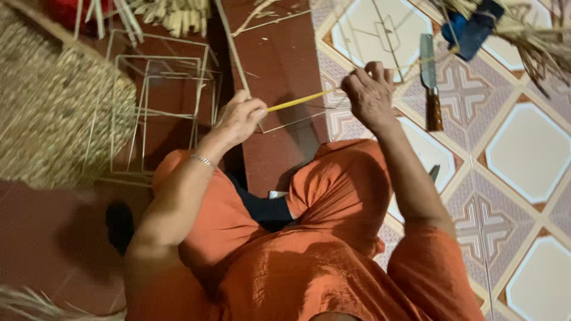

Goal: The person sits on the floor and assembles a rectangular basket frame using thin sticks and yellow tape. They repeatedly wrap tape around the frame's corners and edges to secure the sticks in place.

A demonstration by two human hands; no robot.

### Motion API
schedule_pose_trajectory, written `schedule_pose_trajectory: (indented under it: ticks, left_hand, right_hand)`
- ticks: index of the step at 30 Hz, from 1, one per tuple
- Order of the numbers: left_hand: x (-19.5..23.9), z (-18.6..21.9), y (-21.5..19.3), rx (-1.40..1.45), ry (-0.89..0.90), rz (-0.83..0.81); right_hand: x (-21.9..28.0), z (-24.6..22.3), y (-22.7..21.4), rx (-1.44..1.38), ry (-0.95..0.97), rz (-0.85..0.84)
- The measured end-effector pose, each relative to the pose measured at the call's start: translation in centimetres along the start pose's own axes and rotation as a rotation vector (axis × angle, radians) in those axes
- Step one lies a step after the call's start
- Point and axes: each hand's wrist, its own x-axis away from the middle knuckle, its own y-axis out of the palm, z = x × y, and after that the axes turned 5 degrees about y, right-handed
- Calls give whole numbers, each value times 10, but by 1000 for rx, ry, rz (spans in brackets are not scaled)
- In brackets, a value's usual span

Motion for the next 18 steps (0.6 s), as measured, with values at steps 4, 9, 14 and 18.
schedule_pose_trajectory:
  ticks: [4,9,14,18]
  left_hand:
    - [-6,-5,8,-9,-51,-19]
    - [-9,3,10,-24,-190,-42]
    - [-10,12,10,-33,-208,-87]
    - [-11,6,9,1,-254,-112]
  right_hand:
    - [-11,5,-6,60,-215,-92]
    - [-23,-10,7,8,-320,-149]
    - [-32,-55,29,-398,-233,-291]
    - [-41,-83,34,-625,-5,-380]
